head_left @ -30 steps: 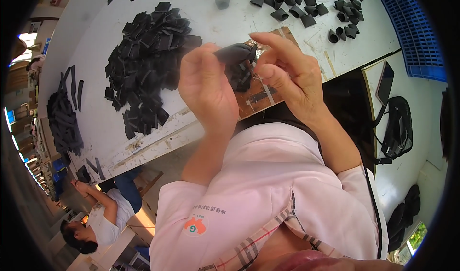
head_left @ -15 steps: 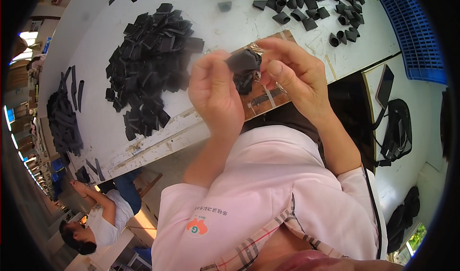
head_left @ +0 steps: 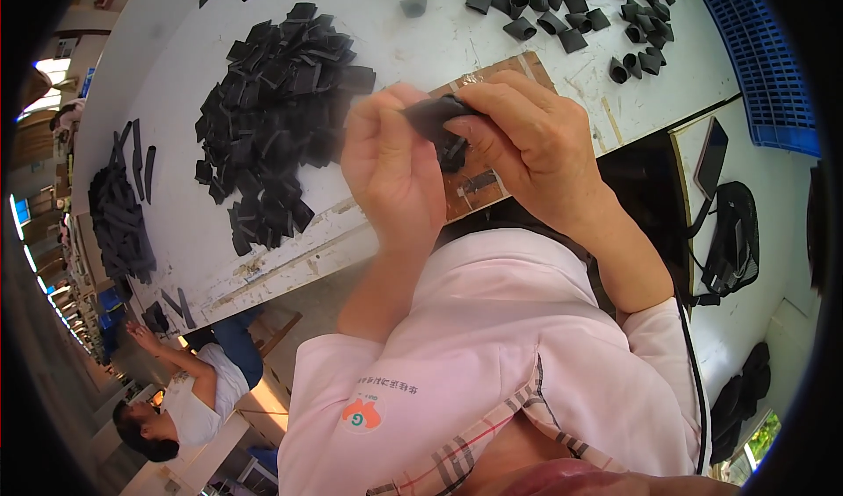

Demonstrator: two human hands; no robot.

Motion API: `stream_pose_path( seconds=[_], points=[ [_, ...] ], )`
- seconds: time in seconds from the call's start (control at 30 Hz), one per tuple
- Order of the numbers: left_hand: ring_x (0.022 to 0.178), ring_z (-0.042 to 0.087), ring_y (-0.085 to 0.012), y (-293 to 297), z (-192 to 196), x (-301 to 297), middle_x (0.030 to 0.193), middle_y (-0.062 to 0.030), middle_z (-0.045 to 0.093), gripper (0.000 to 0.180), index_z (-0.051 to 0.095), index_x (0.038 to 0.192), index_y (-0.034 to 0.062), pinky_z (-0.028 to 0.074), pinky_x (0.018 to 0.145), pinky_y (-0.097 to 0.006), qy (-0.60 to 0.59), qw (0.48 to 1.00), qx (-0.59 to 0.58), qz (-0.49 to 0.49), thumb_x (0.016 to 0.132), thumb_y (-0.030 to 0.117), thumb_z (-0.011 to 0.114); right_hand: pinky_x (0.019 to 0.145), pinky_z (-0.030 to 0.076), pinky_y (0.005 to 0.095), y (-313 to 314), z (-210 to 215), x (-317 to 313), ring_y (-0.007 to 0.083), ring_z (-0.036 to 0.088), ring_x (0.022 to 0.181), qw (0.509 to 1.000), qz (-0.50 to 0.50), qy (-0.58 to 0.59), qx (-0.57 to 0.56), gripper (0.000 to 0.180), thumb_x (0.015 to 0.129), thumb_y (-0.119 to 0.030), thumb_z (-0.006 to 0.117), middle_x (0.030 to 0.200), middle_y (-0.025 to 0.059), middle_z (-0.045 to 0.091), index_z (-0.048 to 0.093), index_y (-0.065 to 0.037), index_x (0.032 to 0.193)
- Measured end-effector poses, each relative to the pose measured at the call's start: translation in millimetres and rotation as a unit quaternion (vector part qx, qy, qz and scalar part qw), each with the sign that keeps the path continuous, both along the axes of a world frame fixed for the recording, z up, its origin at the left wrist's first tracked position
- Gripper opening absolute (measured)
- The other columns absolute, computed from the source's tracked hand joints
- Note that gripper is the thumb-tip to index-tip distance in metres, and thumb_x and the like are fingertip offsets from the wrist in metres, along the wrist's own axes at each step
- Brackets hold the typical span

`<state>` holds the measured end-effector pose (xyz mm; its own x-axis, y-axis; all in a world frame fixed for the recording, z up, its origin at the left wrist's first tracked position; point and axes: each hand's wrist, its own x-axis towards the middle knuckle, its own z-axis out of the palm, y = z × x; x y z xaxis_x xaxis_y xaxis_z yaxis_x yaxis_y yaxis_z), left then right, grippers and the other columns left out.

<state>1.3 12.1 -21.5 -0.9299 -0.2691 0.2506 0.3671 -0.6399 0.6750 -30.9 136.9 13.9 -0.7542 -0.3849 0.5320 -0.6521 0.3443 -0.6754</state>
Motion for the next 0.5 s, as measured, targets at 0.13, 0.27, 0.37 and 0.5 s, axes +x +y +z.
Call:
stream_pose_path(
  seconds=[0.13,0.27,0.37,0.5],
  points=[
    [0.086,0.044,-0.0153,-6.2,3.5,-4.3,0.089,-0.0066,0.046,0.008,0.049,0.09,0.002,0.038,0.082,-0.03,0.002,0.989,0.112,-0.092,0.088,0.009,0.047,0.045,0.041,0.0319,1.9,12.6,-5.2,0.0228,0.051,0.053,0.998,0.006,0.047,0.035,0.014,0.068,-0.005,0.063,0.063,0.0056,0.047,0.051,-0.004,0.075],
    [0.087,0.043,-0.016,-6.7,0.9,-4.4,0.089,-0.0069,0.045,0.007,0.048,0.088,0.0024,0.038,0.081,-0.03,-0.01,0.985,0.138,-0.104,0.088,0.009,0.048,0.044,0.041,0.0276,0.8,11.4,-3.6,0.0205,0.051,0.053,0.995,0.0,0.086,0.054,0.015,0.066,-0.001,0.064,0.065,0.0057,0.051,0.054,-0.002,0.077],
    [0.085,0.043,-0.0158,-6.8,-1.4,-1.1,0.089,-0.0071,0.046,0.007,0.048,0.089,0.0018,0.037,0.08,-0.03,-0.009,0.993,0.091,-0.079,0.088,0.008,0.048,0.044,0.04,0.0273,0.5,-5.4,1.1,0.0199,0.051,0.052,0.995,-0.019,0.099,0.011,0.014,0.067,0.001,0.063,0.063,0.0062,0.05,0.054,-0.001,0.077],
    [0.085,0.045,-0.0138,-5.8,3.0,0.3,0.092,-0.0081,0.05,0.011,0.05,0.093,-0.0003,0.036,0.081,-0.028,-0.003,0.996,-0.088,-0.017,0.087,0.009,0.05,0.045,0.04,0.0256,-1.2,-23.3,0.1,0.0191,0.052,0.053,0.993,-0.029,0.093,-0.066,0.011,0.073,0.003,0.061,0.065,0.0088,0.053,0.057,0.001,0.083]
  ],
)
